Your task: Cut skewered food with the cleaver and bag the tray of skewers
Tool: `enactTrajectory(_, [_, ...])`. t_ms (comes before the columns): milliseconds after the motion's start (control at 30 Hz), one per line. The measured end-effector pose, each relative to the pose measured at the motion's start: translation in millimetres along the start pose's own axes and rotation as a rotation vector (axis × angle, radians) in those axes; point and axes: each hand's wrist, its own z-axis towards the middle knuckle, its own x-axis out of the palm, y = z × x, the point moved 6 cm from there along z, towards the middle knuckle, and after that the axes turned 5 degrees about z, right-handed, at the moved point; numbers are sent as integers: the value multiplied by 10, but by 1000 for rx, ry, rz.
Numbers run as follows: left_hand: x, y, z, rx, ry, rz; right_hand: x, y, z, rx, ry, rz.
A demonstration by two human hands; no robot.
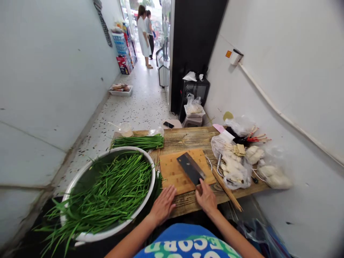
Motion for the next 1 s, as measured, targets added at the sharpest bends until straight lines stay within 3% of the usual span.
enactTrajectory(100, [177, 78, 406, -104, 42, 54, -5, -267, 323, 33, 6, -197])
enactTrajectory(200, [355, 178, 583, -101, 106, 56, 98, -414, 538, 31, 32, -305])
enactTrajectory(267, [406, 298, 558, -176, 89, 66, 158, -462, 617, 17, 44, -337])
enactTrajectory(400, [362, 584, 264, -617, -64, 138, 201, -520, 713, -26, 75, -335])
enactTrajectory(467, [363, 598, 93, -749, -100, 174, 173, -538, 751, -58, 70, -324])
enactTrajectory(667, [512, 423, -277, -714, -37, 305, 147, -558, 717, -151, 48, -359])
enactTrajectory(733, [526, 368, -348, -645, -64, 349, 249, -489, 611, -296, 61, -339])
enactTrajectory(833, [516, 265, -423, -550, -132, 380, 512, -334, 392, -593, 207, -252])
enactTrajectory(900, [494, 218, -509, -588, -187, 383, 633, -281, 311, -683, 279, -223])
enactTrajectory(1000, [468, 177, -671, -712, -232, 359, 661, -288, 344, -682, 287, -231])
